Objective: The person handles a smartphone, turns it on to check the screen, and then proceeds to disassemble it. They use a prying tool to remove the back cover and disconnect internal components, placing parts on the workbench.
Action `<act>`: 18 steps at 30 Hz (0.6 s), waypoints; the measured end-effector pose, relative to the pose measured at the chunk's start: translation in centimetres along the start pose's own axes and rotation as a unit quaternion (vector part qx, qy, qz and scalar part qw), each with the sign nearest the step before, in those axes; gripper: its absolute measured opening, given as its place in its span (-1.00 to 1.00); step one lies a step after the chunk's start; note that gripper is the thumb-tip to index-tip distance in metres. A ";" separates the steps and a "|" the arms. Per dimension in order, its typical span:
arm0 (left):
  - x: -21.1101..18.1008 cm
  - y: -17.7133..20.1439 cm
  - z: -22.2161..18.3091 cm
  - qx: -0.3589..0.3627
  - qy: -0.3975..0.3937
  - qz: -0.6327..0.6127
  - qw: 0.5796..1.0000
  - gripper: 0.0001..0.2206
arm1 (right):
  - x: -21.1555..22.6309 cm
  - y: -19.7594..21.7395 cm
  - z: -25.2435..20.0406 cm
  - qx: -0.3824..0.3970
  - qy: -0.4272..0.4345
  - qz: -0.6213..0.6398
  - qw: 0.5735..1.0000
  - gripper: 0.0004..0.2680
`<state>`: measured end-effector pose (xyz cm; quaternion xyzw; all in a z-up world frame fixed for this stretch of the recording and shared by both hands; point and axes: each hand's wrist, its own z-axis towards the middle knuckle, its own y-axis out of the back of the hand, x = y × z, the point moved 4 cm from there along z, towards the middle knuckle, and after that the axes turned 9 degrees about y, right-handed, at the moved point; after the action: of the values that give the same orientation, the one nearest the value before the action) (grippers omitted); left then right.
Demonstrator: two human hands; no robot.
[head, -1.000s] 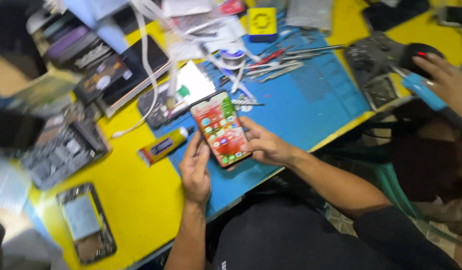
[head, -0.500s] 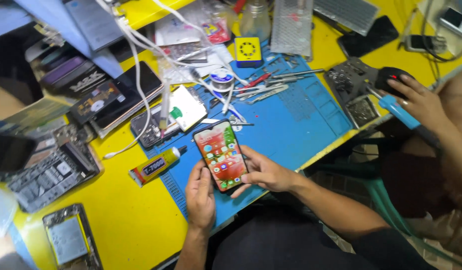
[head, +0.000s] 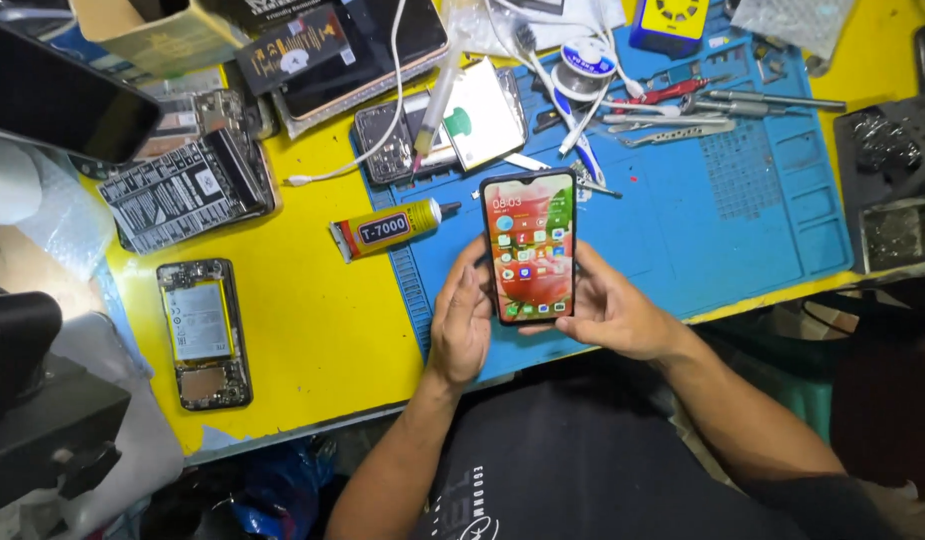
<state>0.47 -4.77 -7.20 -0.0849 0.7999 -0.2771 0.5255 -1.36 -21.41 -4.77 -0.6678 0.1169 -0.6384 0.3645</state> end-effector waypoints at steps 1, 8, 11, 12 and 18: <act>0.2 0.2 0.0 -0.002 -0.002 0.001 1.000 -0.40 | 0.2 -0.2 0.2 -0.010 -0.006 -0.025 1.000 -0.27; 0.1 0.1 -0.1 -0.005 -0.009 0.009 1.000 -0.40 | 0.5 -0.3 0.1 -0.027 -0.008 -0.076 0.997 -0.27; -0.3 -0.1 -0.1 -0.001 -0.005 0.020 1.000 -0.38 | 0.3 -0.3 0.1 -0.027 0.002 -0.074 0.997 -0.28; 0.0 0.1 -0.1 -0.001 -0.005 0.019 1.000 -0.38 | 0.4 -0.3 0.0 -0.026 0.002 -0.074 0.997 -0.28; -0.1 0.1 -0.2 0.002 -0.013 0.014 1.000 -0.39 | 0.3 -0.6 -0.1 -0.008 -0.009 -0.095 0.995 -0.25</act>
<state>0.31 -4.56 -7.11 -0.0758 0.7933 -0.2701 0.5403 -1.54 -21.23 -4.16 -0.6847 0.0547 -0.6631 0.2976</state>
